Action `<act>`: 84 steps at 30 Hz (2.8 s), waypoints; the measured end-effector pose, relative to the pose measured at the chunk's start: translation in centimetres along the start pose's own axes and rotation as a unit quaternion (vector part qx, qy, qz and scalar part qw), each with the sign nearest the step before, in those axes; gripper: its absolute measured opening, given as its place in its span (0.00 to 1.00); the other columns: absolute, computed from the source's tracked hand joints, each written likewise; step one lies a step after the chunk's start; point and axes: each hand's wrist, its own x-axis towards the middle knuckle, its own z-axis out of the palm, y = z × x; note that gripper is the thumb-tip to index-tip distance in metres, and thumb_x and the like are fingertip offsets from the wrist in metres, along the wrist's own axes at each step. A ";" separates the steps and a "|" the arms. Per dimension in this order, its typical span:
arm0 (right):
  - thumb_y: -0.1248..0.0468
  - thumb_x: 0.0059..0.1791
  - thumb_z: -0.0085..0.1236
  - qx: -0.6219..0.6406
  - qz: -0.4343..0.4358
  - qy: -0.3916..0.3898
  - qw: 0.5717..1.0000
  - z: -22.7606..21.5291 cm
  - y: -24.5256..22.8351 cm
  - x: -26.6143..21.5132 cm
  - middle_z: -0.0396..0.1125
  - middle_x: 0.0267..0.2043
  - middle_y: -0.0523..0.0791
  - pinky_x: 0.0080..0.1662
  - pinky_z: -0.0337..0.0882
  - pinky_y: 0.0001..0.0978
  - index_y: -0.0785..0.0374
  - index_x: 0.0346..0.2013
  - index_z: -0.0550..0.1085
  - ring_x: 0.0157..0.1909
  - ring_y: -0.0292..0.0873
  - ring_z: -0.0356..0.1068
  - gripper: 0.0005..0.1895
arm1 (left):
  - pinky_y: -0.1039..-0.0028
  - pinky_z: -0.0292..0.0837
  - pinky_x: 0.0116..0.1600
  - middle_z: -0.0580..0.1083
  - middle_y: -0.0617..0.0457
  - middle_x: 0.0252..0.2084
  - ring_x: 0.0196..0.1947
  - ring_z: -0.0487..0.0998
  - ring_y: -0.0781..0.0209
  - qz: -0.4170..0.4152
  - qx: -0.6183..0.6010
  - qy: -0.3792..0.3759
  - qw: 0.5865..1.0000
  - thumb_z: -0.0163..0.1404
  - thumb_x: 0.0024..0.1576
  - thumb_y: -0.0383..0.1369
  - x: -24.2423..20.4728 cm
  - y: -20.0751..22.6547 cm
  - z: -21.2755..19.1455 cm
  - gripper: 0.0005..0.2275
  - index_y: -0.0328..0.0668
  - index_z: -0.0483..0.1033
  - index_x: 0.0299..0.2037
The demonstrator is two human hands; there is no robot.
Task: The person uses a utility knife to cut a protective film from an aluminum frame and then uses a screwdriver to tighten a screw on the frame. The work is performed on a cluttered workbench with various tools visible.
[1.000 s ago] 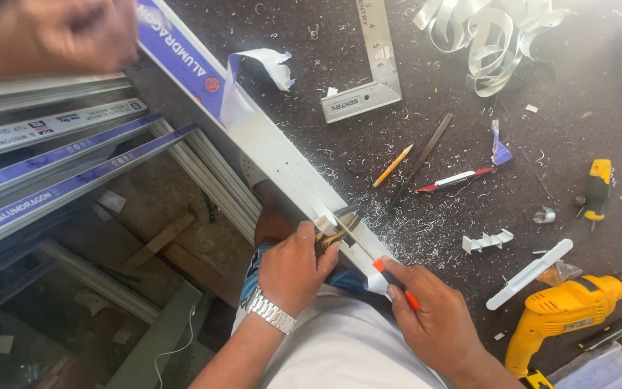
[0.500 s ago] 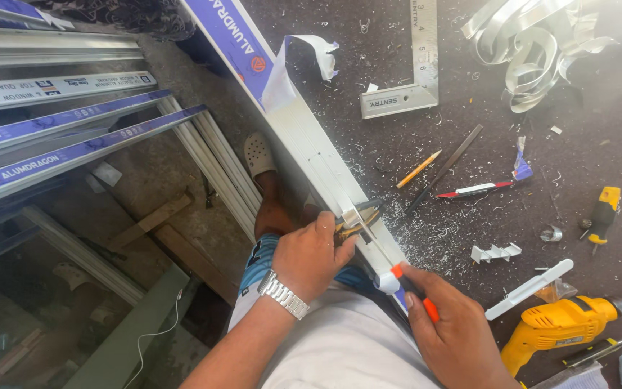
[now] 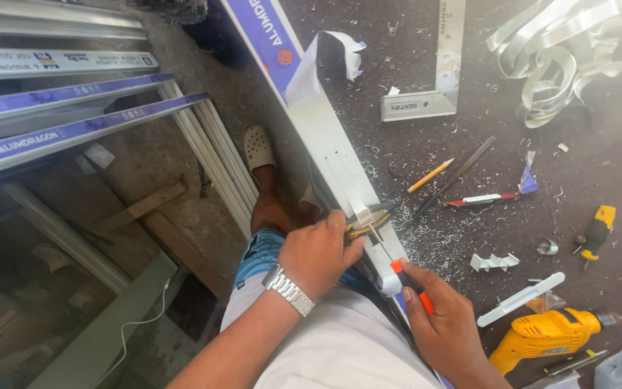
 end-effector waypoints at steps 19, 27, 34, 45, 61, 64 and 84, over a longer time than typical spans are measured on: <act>0.67 0.48 0.57 -0.009 -0.006 0.016 1.000 1.5 2.8 0.1 0.77 0.38 0.49 0.38 0.74 0.32 0.62 0.55 0.74 0.31 0.43 0.76 0.19 | 0.61 0.76 0.28 0.77 0.44 0.24 0.23 0.80 0.47 0.005 0.004 -0.012 1.000 0.54 0.58 0.47 -0.1 0.1 -0.3 0.19 0.36 0.67 0.39; 0.65 0.49 0.55 -0.043 0.027 -0.016 0.999 -1.7 -3.2 -0.2 0.77 0.36 0.50 0.38 0.74 0.34 0.61 0.55 0.74 0.33 0.40 0.79 0.19 | 0.59 0.75 0.29 0.77 0.45 0.24 0.24 0.80 0.45 0.001 0.003 0.020 1.000 0.55 0.57 0.47 -0.1 -0.3 -0.1 0.19 0.38 0.67 0.37; 0.67 0.50 0.55 -0.027 0.004 -0.002 1.000 0.6 2.0 0.6 0.76 0.33 0.49 0.38 0.73 0.32 0.61 0.56 0.74 0.31 0.42 0.75 0.19 | 0.60 0.76 0.30 0.77 0.46 0.24 0.23 0.80 0.46 0.011 -0.005 0.033 0.999 0.54 0.58 0.47 -0.3 -0.5 0.3 0.18 0.37 0.67 0.37; 0.67 0.50 0.54 -0.028 -0.043 0.025 0.998 1.8 3.1 0.1 0.76 0.42 0.51 0.43 0.74 0.34 0.61 0.56 0.74 0.38 0.46 0.78 0.19 | 0.59 0.76 0.31 0.77 0.44 0.23 0.23 0.80 0.45 0.012 0.004 0.029 0.999 0.54 0.58 0.47 -0.5 -0.1 -0.1 0.19 0.37 0.67 0.37; 0.62 0.52 0.49 -0.119 0.049 0.001 0.992 0.4 -4.4 -0.8 0.74 0.48 0.56 0.46 0.73 0.48 0.58 0.59 0.70 0.47 0.62 0.75 0.20 | 0.60 0.78 0.31 0.78 0.43 0.26 0.26 0.82 0.45 -0.045 0.017 0.014 0.999 0.53 0.57 0.47 -0.2 1.1 -0.6 0.19 0.36 0.68 0.37; 0.61 0.53 0.47 -0.125 0.113 -0.028 0.985 1.1 -2.8 -0.6 0.75 0.45 0.54 0.49 0.72 0.48 0.55 0.62 0.69 0.47 0.60 0.76 0.21 | 0.60 0.78 0.31 0.78 0.43 0.26 0.26 0.82 0.44 -0.049 0.020 -0.008 0.999 0.53 0.58 0.47 -0.1 1.2 -0.9 0.18 0.36 0.69 0.38; 0.61 0.52 0.49 -0.117 0.019 -0.041 0.992 -1.6 -1.6 -0.7 0.73 0.51 0.57 0.51 0.72 0.45 0.65 0.58 0.72 0.52 0.61 0.74 0.21 | 0.59 0.78 0.32 0.78 0.43 0.27 0.26 0.82 0.44 -0.053 0.020 -0.027 0.998 0.52 0.59 0.47 -0.4 1.6 -1.0 0.18 0.36 0.68 0.39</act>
